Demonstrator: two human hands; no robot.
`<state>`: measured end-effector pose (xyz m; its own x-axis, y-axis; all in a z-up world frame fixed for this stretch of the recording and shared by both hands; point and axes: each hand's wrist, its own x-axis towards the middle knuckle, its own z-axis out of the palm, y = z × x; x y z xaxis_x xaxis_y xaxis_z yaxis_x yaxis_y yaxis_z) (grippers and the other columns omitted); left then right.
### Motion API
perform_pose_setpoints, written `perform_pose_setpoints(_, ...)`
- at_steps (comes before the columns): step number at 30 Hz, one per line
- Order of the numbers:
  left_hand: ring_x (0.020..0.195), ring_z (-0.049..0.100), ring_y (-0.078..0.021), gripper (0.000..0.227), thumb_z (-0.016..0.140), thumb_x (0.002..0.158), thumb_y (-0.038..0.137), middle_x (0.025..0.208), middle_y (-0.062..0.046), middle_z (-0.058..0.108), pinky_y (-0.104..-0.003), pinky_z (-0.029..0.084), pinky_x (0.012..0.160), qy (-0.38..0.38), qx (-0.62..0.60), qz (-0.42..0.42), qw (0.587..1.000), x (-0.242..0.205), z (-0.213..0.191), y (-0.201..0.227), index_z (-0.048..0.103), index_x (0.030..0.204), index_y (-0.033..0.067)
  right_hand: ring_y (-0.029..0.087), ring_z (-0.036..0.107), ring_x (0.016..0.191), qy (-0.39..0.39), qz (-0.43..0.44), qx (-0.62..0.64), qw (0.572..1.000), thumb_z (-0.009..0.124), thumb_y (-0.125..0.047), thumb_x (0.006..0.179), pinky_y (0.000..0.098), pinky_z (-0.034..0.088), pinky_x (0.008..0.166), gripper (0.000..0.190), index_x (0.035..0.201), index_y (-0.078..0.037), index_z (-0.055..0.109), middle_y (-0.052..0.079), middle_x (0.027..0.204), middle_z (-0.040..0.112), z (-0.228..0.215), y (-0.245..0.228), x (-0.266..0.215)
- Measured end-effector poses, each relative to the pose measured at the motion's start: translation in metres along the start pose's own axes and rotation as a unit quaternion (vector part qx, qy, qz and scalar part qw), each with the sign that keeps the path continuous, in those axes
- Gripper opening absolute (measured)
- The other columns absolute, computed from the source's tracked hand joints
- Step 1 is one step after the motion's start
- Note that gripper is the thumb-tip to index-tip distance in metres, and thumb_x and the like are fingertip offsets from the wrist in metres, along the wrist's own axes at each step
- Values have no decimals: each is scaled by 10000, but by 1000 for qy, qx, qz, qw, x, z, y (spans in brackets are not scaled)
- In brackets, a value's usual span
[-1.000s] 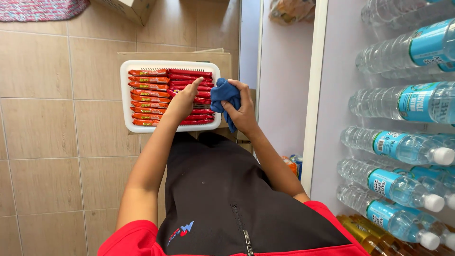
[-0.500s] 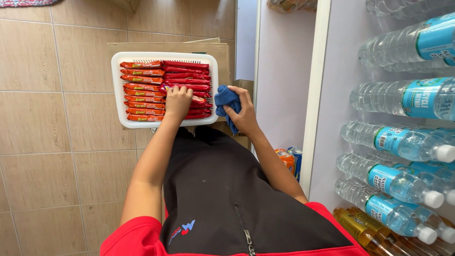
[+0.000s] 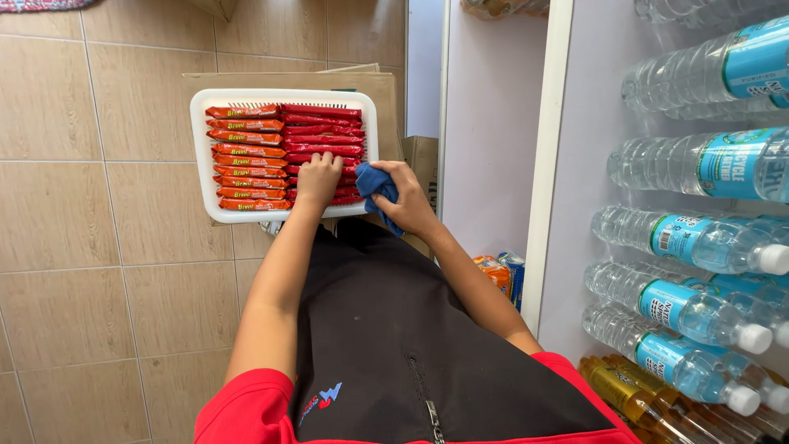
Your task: The person wipes a package of Campfield baby corn snacks with a blue cloth and places it on a shelf. They then pick up a white basket filled with red snack packets, wipe each packet individually with the cloth, and return them to the basket.
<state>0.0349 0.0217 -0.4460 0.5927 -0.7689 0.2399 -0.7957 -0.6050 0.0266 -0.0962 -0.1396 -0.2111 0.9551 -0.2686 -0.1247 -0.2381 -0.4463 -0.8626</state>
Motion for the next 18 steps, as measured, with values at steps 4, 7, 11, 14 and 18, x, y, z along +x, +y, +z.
perform_pose_setpoints(4, 917, 656, -247, 237, 749, 782, 197, 968, -26, 611, -353, 595, 606, -55, -55, -41, 996, -2, -48, -13, 615, 977, 182, 360, 583, 1223, -77, 15, -78, 994, 758, -163, 797, 508, 452, 1090, 645, 1400, -289, 566, 37, 1301, 556, 2, 9, 8)
perform_pose_setpoints(7, 973, 645, -280, 359, 808, 737, 182, 1033, -53, 609, -396, 622, 660, -97, -84, -85, 988, -15, -40, -27, 618, 1041, 168, 449, 597, 1169, -166, 63, -191, 965, 672, -161, 817, 564, 470, 1083, 644, 1434, -233, 503, 122, 1362, 508, 11, 12, 17)
perform_pose_setpoints(11, 898, 640, -225, 81, 703, 859, 214, 888, -7, 593, -316, 577, 603, -29, 10, -80, 996, -28, -23, -41, 644, 914, 217, 441, 627, 1142, -248, 82, -323, 909, 630, -275, 799, 557, 548, 990, 751, 1516, -184, 428, 98, 1485, 454, 50, 60, 36)
perform_pose_setpoints(14, 890, 631, -217, 63, 691, 873, 200, 868, -1, 581, -315, 570, 582, -20, 23, -71, 997, -32, -14, -40, 637, 897, 222, 435, 643, 1103, -263, 79, -379, 884, 632, -311, 786, 567, 576, 917, 774, 1517, -152, 432, 110, 1474, 458, 69, 81, 42)
perform_pose_setpoints(18, 835, 633, -225, 66, 678, 877, 184, 863, -9, 575, -343, 583, 535, -42, 3, -108, 993, -31, -28, -31, 628, 914, 207, 437, 636, 1087, -232, 46, -433, 870, 679, -283, 795, 557, 601, 836, 786, 1515, -116, 412, 160, 1391, 467, 72, 65, 36)
